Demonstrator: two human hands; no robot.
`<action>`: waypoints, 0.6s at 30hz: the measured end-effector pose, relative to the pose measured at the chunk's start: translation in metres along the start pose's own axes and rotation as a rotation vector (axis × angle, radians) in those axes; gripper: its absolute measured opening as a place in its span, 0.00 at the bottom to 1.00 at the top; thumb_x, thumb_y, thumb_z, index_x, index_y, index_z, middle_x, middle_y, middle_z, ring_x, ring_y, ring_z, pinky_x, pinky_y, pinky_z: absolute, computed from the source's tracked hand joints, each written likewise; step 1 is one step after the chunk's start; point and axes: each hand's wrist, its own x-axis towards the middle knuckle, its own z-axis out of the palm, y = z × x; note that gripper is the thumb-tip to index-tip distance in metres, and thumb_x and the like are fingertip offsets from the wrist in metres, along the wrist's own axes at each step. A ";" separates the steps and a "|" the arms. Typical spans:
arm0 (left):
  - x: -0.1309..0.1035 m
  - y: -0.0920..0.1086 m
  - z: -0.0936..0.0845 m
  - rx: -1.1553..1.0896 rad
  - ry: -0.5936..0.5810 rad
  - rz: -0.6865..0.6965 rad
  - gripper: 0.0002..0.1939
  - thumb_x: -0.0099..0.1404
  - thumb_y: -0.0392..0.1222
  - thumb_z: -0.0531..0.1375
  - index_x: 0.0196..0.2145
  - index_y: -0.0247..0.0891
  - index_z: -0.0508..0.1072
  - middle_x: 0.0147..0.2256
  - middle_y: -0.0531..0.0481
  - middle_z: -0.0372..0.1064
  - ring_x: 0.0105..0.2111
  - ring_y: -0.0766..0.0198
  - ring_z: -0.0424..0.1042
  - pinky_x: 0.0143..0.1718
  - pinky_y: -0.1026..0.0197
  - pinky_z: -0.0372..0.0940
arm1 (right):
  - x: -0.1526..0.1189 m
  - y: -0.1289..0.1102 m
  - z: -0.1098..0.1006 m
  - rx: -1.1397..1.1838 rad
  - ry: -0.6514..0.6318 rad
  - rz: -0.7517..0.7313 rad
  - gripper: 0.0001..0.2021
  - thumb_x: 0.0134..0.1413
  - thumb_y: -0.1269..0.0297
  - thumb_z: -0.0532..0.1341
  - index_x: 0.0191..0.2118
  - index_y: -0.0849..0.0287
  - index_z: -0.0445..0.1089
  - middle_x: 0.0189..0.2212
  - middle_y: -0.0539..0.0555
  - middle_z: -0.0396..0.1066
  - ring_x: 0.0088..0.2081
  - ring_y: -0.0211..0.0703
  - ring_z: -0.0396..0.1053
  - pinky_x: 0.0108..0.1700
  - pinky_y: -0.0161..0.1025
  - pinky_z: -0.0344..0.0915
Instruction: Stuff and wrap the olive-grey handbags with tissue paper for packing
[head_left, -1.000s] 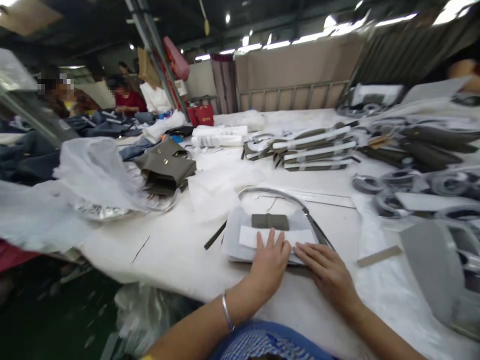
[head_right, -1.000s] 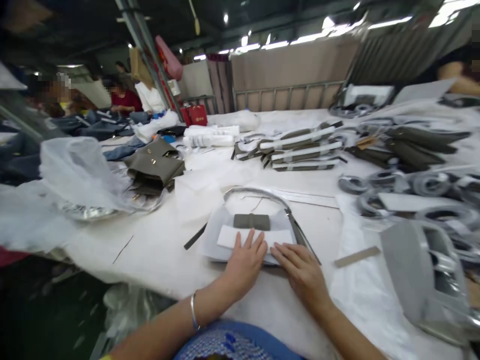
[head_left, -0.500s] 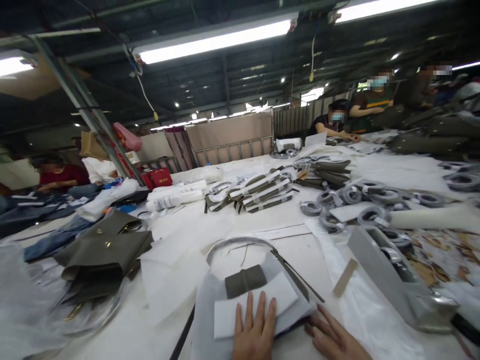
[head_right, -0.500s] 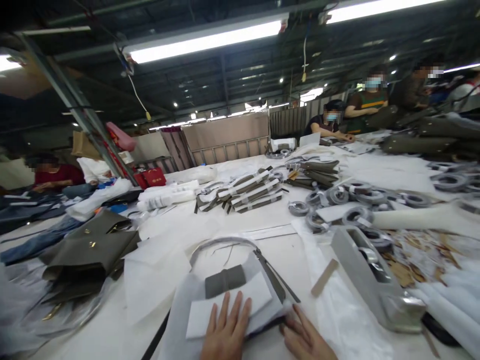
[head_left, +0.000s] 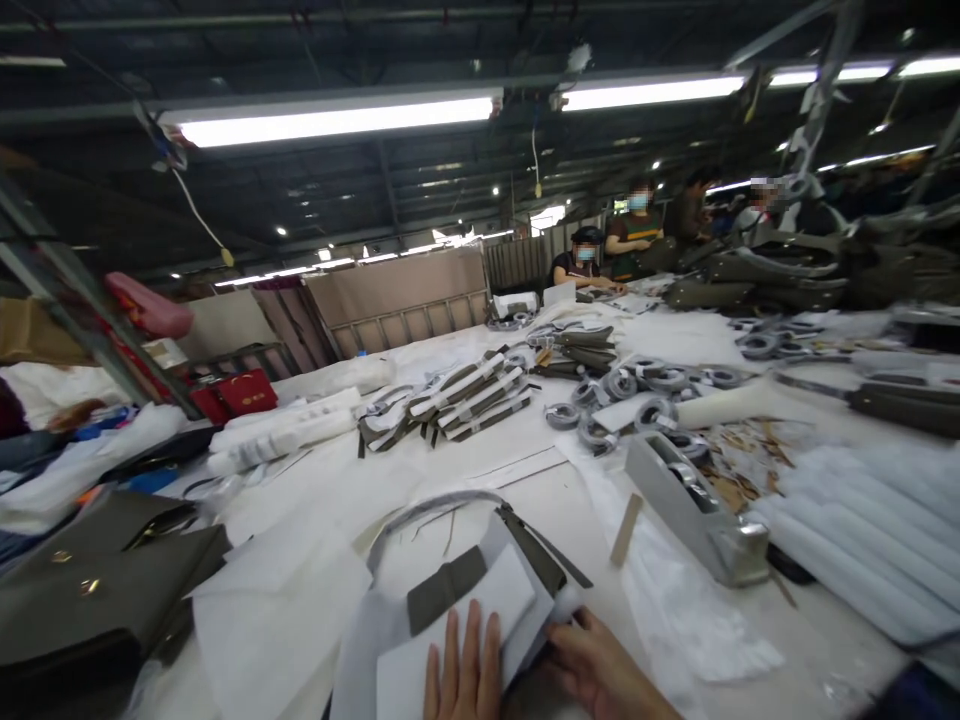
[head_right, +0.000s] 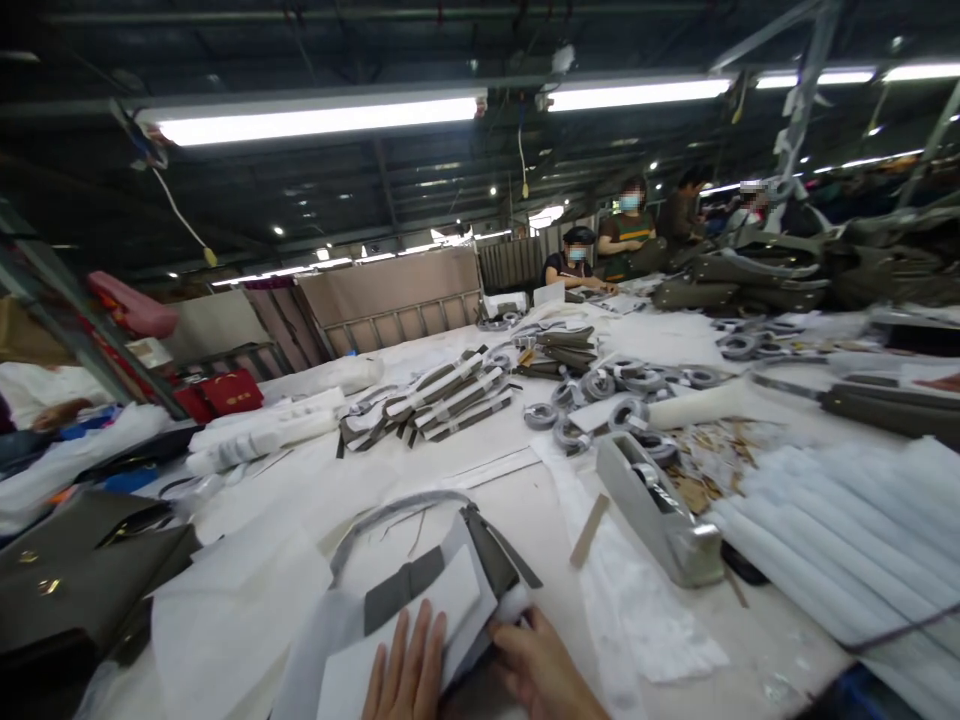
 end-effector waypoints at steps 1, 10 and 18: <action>0.002 0.000 -0.008 -0.041 -0.030 0.003 0.39 0.67 0.41 0.55 0.70 0.43 0.43 0.60 0.44 0.65 0.61 0.47 0.63 0.52 0.44 0.66 | -0.003 -0.001 0.005 0.019 -0.005 -0.014 0.23 0.43 0.60 0.71 0.47 0.56 0.70 0.44 0.56 0.77 0.49 0.52 0.74 0.54 0.48 0.66; 0.026 -0.009 -0.051 -0.187 -0.176 -0.039 0.38 0.69 0.36 0.54 0.71 0.43 0.39 0.65 0.41 0.58 0.65 0.47 0.57 0.59 0.43 0.62 | -0.013 -0.020 -0.001 -0.336 -0.124 -0.127 0.22 0.56 0.55 0.65 0.53 0.57 0.65 0.44 0.56 0.76 0.46 0.49 0.75 0.50 0.48 0.71; 0.034 -0.018 -0.061 -0.252 -0.183 -0.114 0.39 0.69 0.36 0.55 0.71 0.45 0.39 0.65 0.43 0.57 0.65 0.49 0.57 0.61 0.43 0.61 | -0.013 -0.072 -0.125 -1.849 0.136 -0.861 0.14 0.57 0.65 0.65 0.50 0.57 0.73 0.47 0.60 0.75 0.50 0.54 0.70 0.51 0.51 0.68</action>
